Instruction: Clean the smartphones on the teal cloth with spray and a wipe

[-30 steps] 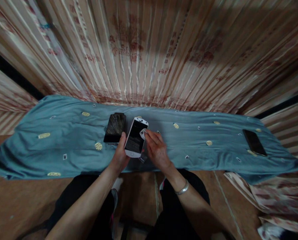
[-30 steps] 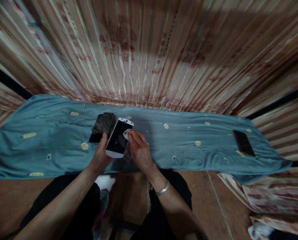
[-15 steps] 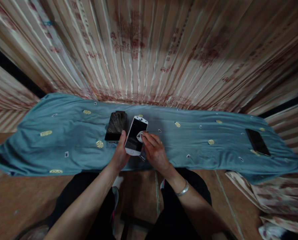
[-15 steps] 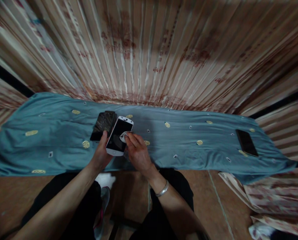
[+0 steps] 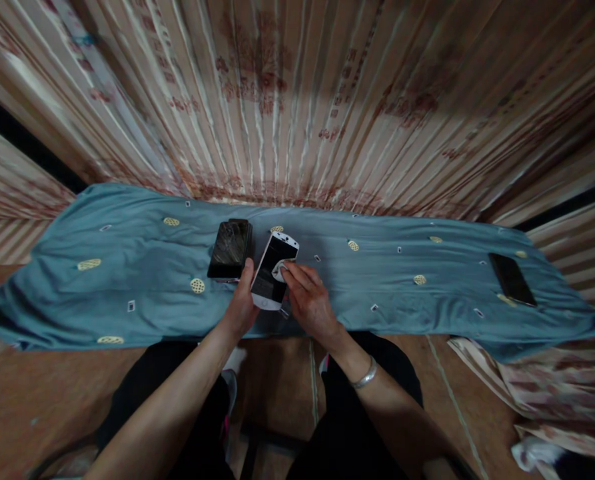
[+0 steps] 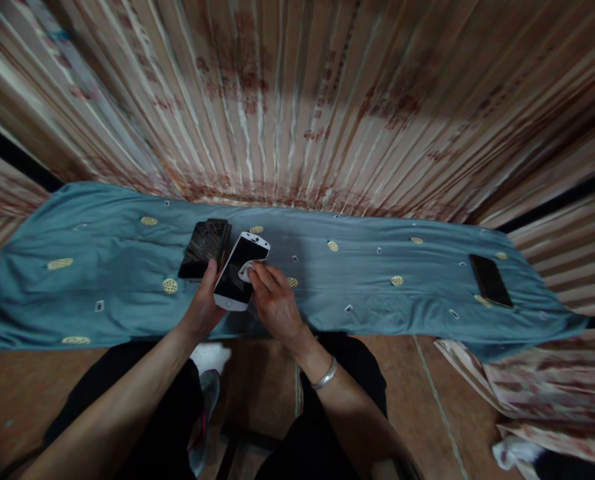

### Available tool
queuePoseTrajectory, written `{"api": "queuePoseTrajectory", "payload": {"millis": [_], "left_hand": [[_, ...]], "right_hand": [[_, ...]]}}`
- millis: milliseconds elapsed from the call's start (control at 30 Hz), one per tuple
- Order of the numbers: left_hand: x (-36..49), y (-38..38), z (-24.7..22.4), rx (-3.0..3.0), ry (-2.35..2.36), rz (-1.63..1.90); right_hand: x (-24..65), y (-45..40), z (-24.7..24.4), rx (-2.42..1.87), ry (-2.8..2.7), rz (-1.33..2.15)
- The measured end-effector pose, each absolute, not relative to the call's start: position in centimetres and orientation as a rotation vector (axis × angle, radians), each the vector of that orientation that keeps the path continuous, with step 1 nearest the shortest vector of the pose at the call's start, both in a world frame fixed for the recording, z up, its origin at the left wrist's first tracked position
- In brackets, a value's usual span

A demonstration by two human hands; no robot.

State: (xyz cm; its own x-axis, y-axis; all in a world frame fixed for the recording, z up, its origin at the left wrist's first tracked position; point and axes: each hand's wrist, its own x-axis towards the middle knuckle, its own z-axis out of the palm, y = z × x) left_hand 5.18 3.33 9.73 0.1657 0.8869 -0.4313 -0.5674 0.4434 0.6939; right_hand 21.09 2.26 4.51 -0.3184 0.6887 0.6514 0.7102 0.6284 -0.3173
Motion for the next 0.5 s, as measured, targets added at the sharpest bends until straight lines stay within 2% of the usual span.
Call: {"api": "queuePoseTrajectory", "payload": {"millis": [267, 500], "left_hand": [[5.2, 3.32, 9.58, 0.327, 0.866, 0.993], [5.68, 3.38, 9.71, 0.311, 0.868, 1.063]], "right_hand": [[21.72, 2.61, 4.67, -1.104, -2.018, -0.059], [20.98, 2.0, 4.79, -1.02, -2.065, -0.103]]}}
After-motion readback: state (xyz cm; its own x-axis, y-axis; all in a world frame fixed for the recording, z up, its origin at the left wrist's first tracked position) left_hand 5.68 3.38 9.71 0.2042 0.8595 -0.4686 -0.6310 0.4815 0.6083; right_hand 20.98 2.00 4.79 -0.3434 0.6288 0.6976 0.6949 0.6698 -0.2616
